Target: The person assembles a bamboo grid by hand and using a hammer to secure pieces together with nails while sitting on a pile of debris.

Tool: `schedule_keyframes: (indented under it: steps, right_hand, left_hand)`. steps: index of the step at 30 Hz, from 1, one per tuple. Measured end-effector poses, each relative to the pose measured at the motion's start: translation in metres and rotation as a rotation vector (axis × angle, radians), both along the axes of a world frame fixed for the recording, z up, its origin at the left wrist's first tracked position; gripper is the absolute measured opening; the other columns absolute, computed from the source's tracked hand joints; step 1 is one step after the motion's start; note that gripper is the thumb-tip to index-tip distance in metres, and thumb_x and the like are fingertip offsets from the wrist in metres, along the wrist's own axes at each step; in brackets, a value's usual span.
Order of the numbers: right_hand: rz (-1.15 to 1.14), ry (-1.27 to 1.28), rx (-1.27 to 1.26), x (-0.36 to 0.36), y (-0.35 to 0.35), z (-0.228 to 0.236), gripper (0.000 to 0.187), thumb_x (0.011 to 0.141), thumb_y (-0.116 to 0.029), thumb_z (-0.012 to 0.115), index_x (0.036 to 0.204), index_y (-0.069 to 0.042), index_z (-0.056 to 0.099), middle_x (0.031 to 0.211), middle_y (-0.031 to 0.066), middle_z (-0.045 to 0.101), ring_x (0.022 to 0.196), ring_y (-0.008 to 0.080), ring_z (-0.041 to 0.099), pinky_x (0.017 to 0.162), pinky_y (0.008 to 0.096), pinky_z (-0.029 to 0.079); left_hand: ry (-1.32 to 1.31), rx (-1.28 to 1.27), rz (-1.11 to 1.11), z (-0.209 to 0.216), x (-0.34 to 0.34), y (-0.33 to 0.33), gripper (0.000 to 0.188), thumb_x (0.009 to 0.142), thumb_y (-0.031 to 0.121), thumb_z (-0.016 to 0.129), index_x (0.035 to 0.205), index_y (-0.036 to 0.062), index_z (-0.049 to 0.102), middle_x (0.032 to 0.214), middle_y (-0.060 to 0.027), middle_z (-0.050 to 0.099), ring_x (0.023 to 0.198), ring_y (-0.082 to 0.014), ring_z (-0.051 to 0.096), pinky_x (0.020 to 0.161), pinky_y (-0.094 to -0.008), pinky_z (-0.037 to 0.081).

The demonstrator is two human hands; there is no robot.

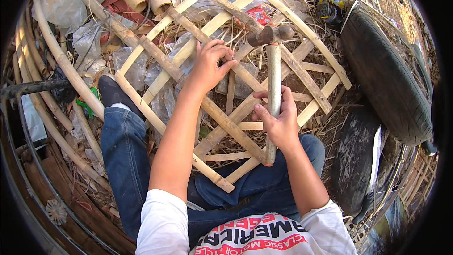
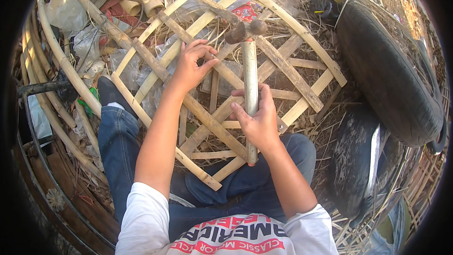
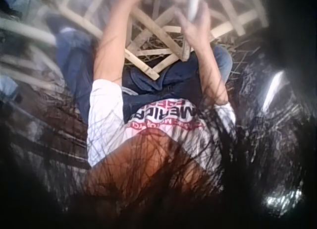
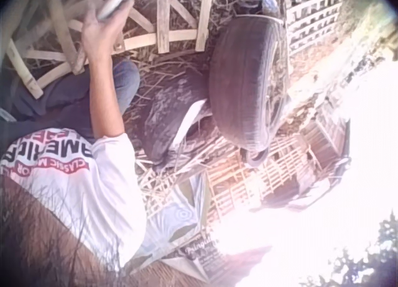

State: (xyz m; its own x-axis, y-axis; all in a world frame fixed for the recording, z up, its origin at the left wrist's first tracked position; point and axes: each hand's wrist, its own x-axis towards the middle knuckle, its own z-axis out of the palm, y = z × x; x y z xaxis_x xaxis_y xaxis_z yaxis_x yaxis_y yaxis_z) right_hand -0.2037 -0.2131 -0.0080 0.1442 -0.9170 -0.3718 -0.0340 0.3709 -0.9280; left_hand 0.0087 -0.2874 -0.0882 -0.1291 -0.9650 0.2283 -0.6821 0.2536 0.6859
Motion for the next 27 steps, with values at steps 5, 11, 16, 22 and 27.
schedule_keyframes:
  steps: [5, 11, 16, 22, 27]
  right_hand:
    - [0.007, 0.179, -0.156, -0.016, 0.014, -0.008, 0.044, 0.082, -0.005, 0.073, 0.115, -0.001, 0.043, 0.078, 0.0046, 0.058, 0.067, 0.0098, 0.054, 0.061, 0.0263, 0.046]
    - [0.084, 0.394, -0.257, -0.023, -0.012, -0.003, 0.046, 0.076, -0.005, 0.074, 0.113, -0.001, 0.047, 0.068, 0.0048, 0.055, 0.060, 0.0137, 0.054, 0.059, 0.0303, 0.046]
    - [0.149, 0.491, -0.336, -0.018, -0.050, -0.005, 0.039, 0.077, -0.008, 0.069, 0.110, 0.002, 0.052, 0.081, 0.0204, 0.066, 0.074, 0.0351, 0.067, 0.069, 0.0403, 0.051]
    - [0.279, 0.501, -0.427, 0.002, -0.073, -0.016, 0.043, 0.075, -0.007, 0.070, 0.113, 0.003, 0.051, 0.086, 0.0280, 0.064, 0.085, 0.0441, 0.065, 0.075, 0.0456, 0.050]
    - [0.349, 0.537, -0.381, 0.011, -0.077, -0.028, 0.052, 0.073, -0.006, 0.071, 0.119, 0.003, 0.049, 0.091, 0.0295, 0.065, 0.091, 0.0463, 0.064, 0.078, 0.0462, 0.051]
  left_hand:
    - [0.357, -0.061, 0.169, 0.030, -0.002, 0.008, 0.016, 0.092, 0.020, 0.063, 0.088, 0.0045, 0.063, 0.097, -0.0054, 0.068, 0.110, -0.0233, 0.057, 0.103, -0.0428, 0.038]
    - [-0.026, 0.106, 0.194, 0.055, 0.010, 0.073, 0.025, 0.099, 0.017, 0.044, 0.089, -0.0018, 0.056, 0.090, -0.0159, 0.060, 0.089, -0.0356, 0.056, 0.087, -0.0412, 0.042]
    - [-0.360, 0.089, 0.137, 0.051, 0.005, 0.076, 0.035, 0.073, 0.018, 0.072, 0.096, -0.0006, 0.053, 0.096, -0.0160, 0.052, 0.102, -0.0362, 0.050, 0.093, -0.0453, 0.038]
    - [-0.613, 0.348, 0.052, 0.044, -0.006, 0.056, 0.053, 0.065, 0.022, 0.083, 0.101, -0.0008, 0.053, 0.106, -0.0184, 0.058, 0.109, -0.0352, 0.055, 0.098, -0.0464, 0.036]
    - [-0.595, 0.498, 0.090, 0.043, -0.020, 0.038, 0.062, 0.059, 0.021, 0.089, 0.101, -0.0011, 0.050, 0.091, -0.0212, 0.068, 0.089, -0.0381, 0.067, 0.089, -0.0462, 0.047]
